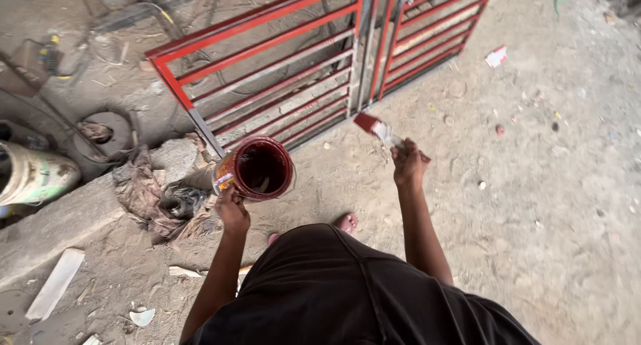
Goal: The person paints a red metal gate using a paintbrush and a bucket of red paint. They repeatedly dip the brush into the bucket and apply paint to the horizontal bars of the gate, working from one side to the other.
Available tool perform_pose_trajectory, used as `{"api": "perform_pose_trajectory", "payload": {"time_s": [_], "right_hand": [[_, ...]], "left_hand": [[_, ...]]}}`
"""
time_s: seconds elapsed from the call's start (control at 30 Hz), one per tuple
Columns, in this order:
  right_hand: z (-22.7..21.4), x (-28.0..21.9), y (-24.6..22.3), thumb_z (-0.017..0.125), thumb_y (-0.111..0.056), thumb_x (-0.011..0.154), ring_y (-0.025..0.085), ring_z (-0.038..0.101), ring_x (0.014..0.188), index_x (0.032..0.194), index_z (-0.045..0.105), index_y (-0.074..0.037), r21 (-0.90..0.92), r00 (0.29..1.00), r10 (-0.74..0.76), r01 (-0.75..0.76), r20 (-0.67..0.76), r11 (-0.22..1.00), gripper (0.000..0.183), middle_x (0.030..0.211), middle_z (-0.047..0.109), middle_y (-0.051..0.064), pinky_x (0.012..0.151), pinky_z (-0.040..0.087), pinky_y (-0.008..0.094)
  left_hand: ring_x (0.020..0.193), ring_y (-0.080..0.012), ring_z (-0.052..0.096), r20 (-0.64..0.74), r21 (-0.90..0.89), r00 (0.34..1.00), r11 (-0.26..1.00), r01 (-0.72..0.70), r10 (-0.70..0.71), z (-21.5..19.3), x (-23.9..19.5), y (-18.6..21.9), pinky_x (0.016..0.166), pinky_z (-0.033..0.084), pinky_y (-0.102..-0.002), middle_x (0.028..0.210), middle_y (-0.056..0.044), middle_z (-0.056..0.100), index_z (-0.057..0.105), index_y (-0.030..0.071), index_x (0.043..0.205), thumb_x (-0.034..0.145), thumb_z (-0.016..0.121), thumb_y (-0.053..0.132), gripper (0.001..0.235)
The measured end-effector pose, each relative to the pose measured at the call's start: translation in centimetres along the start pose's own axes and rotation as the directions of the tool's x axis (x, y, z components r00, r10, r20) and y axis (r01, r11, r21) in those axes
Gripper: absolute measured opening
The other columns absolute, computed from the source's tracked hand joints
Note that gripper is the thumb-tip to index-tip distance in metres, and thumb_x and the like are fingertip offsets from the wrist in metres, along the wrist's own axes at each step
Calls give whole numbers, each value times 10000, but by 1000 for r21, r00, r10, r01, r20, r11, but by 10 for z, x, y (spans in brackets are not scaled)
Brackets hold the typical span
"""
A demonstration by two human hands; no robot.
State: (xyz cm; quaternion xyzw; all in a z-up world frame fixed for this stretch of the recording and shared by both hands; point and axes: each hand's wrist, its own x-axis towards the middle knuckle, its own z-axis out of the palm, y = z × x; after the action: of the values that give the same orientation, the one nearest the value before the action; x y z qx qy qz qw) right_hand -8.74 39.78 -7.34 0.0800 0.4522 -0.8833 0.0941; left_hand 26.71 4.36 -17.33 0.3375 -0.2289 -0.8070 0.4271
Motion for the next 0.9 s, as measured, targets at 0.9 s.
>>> {"api": "perform_pose_trajectory", "payload": {"time_s": [0.9], "right_hand": [[55, 12, 13, 384, -178, 1108, 260, 716, 763, 1267, 570, 60, 80, 999, -47, 47, 3, 996, 342, 1068, 683, 167, 619, 611, 311]], "left_hand": [[599, -61, 432, -61, -114, 997, 992, -58, 51, -34, 14, 46, 642, 433, -239, 673, 57, 478, 554, 130, 788, 979, 609, 45, 216]]}}
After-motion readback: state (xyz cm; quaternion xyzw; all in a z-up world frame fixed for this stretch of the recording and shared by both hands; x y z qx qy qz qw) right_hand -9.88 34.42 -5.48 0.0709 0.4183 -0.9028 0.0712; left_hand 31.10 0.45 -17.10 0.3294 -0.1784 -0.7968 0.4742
